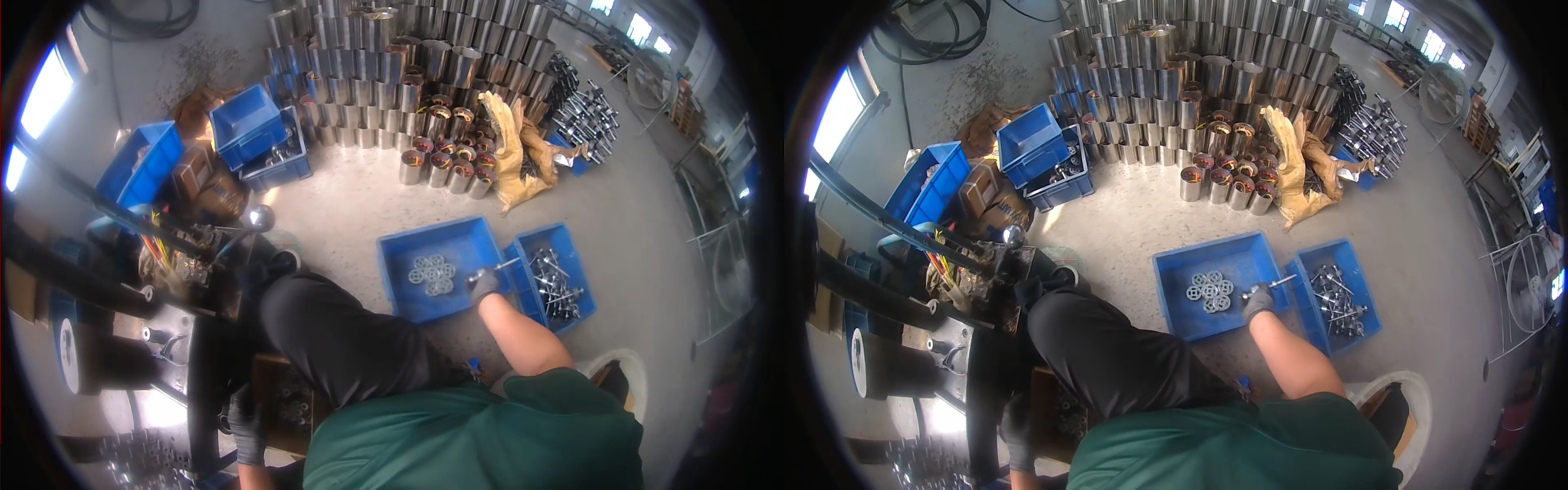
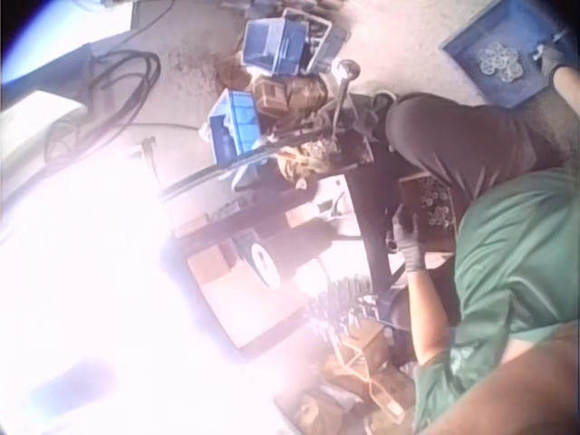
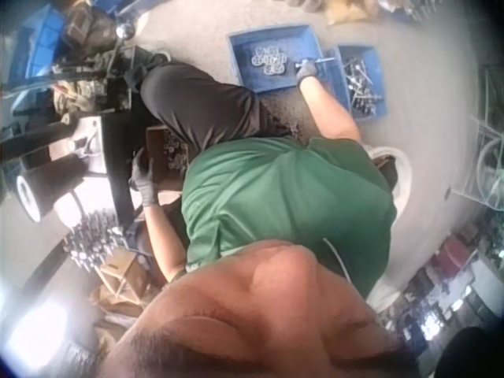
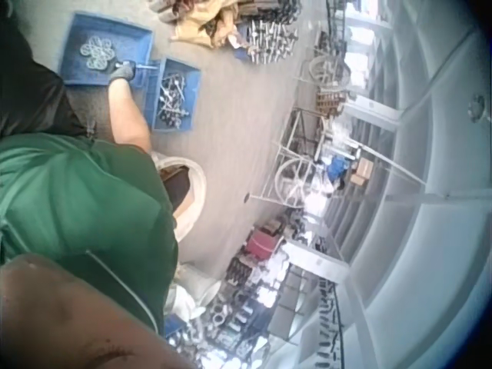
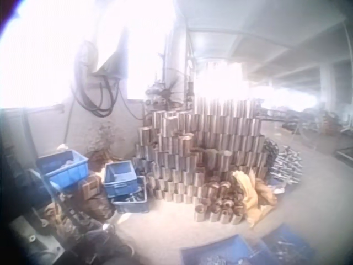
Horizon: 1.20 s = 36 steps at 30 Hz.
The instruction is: The person assembles metal shafts by placing bearings and rods into a press machine, operating the press to fit the parts together, and placing the completed shafts into a plastic bin.
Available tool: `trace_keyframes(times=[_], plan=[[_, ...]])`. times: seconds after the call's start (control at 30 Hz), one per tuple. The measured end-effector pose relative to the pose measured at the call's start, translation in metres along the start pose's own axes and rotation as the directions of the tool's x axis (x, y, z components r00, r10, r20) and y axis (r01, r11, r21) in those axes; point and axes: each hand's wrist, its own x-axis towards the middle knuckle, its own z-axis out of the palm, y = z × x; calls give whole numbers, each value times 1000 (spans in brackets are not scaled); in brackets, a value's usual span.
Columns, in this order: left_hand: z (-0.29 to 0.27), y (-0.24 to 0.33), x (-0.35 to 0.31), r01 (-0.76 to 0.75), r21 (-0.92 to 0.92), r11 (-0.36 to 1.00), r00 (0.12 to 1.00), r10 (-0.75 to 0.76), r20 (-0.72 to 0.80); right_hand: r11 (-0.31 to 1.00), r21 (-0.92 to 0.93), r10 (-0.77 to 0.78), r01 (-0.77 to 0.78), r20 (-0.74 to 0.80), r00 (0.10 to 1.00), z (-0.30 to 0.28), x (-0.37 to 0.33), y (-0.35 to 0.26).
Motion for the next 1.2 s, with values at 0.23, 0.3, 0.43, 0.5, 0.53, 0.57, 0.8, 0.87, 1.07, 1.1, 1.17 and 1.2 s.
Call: trace_keyframes(times=[0.23,0.3,0.43,0.5,0.53,0.57,0.8,0.87,1.07,1.1,1.17,1.2], plan=[[-6,-8,-10,-61,230,971,998,58,21,815,-532,-392,231,-212,895,-35,76,-114],[3,-8,0,-167,227,959,985,153,77,456,-762,-724,460,-17,689,-71,91,-163],[0,-9,-6,-173,279,945,983,149,105,75,-836,-796,544,278,537,-59,91,-131],[12,-10,6,-212,241,947,974,184,130,-486,-840,-628,242,528,572,-83,130,-136],[8,-8,2,-198,261,945,977,170,127,-144,-806,-681,574,502,533,-79,129,-95],[5,-6,1,-191,277,942,979,161,126,136,-695,-678,706,455,578,-70,121,-56],[-26,27,-17,-146,334,931,988,152,9,366,-363,-163,857,882,443,52,-92,56],[-32,36,-11,-164,393,905,982,186,-19,330,-126,-207,935,957,202,89,-144,43],[-61,25,-20,-169,196,966,938,219,-270,113,664,-28,739,746,-665,154,-400,13],[-67,25,-22,-200,202,959,913,258,-316,169,690,-12,704,716,-698,160,-427,21],[-82,32,-31,-214,179,960,863,272,-426,332,803,117,495,486,-866,169,-479,46],[-87,31,-36,-224,163,961,826,276,-491,367,807,116,462,453,-884,175,-499,66]])
